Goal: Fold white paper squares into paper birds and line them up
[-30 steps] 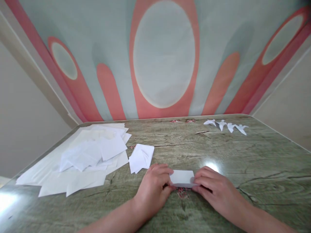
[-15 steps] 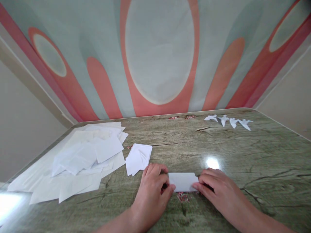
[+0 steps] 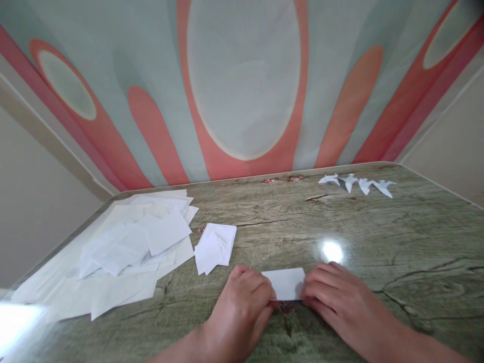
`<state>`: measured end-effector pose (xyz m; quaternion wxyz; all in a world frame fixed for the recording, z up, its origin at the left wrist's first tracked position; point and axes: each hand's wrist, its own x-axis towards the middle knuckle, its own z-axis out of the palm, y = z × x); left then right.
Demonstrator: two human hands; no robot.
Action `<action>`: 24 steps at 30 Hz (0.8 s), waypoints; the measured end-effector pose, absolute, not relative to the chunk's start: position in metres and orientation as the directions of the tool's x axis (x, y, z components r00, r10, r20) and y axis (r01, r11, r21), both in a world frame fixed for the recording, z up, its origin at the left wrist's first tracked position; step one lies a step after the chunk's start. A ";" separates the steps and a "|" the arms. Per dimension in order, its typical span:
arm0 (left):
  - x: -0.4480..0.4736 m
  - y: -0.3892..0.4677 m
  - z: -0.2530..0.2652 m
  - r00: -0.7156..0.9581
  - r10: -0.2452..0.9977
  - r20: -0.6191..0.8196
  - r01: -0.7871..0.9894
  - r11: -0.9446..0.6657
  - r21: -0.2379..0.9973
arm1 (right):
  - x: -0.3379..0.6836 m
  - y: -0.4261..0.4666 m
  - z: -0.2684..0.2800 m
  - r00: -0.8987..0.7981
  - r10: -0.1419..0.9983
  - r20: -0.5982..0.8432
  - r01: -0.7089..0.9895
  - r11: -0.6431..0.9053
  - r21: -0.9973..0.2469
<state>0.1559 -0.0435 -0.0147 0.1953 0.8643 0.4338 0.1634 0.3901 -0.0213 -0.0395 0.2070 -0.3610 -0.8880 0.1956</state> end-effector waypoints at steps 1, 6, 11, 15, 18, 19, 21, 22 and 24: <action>0.156 -0.044 -0.015 0.560 0.822 0.107 0.695 -0.536 0.479 | 0.390 -0.022 -0.040 -0.650 0.726 0.224 0.566 0.659 -0.495; 0.156 -0.043 -0.017 0.445 0.889 0.103 0.692 -0.415 0.591 | 0.389 -0.020 -0.042 -0.551 0.810 0.198 0.577 0.542 -0.610; 0.158 -0.038 -0.018 0.263 0.954 0.144 0.528 -0.267 0.806 | 0.387 -0.018 -0.039 -0.335 0.929 0.156 0.517 0.320 -0.794; 0.160 -0.036 -0.019 0.125 0.992 0.032 0.306 -0.069 0.950 | 0.384 -0.020 -0.032 -0.278 0.960 0.039 0.396 0.151 -0.905; 0.159 -0.033 -0.016 0.211 0.966 -0.148 -0.067 0.165 0.984 | 0.386 -0.022 -0.028 -0.312 0.946 0.087 0.360 0.202 -0.911; 0.159 -0.032 -0.014 0.255 0.945 -0.206 -0.178 0.256 0.950 | 0.387 -0.023 -0.028 -0.348 0.929 0.127 0.346 0.253 -0.903; 0.158 -0.030 -0.012 0.315 0.893 -0.322 -0.318 0.419 0.851 | 0.388 -0.024 -0.028 -0.427 0.881 0.205 0.293 0.349 -0.890; 0.157 -0.028 -0.012 0.340 0.863 -0.374 -0.332 0.482 0.811 | 0.388 -0.024 -0.028 -0.458 0.859 0.229 0.260 0.376 -0.889; 0.158 -0.027 -0.014 0.392 0.805 -0.445 -0.278 0.565 0.777 | 0.387 -0.024 -0.029 -0.493 0.843 0.217 0.231 0.367 -0.901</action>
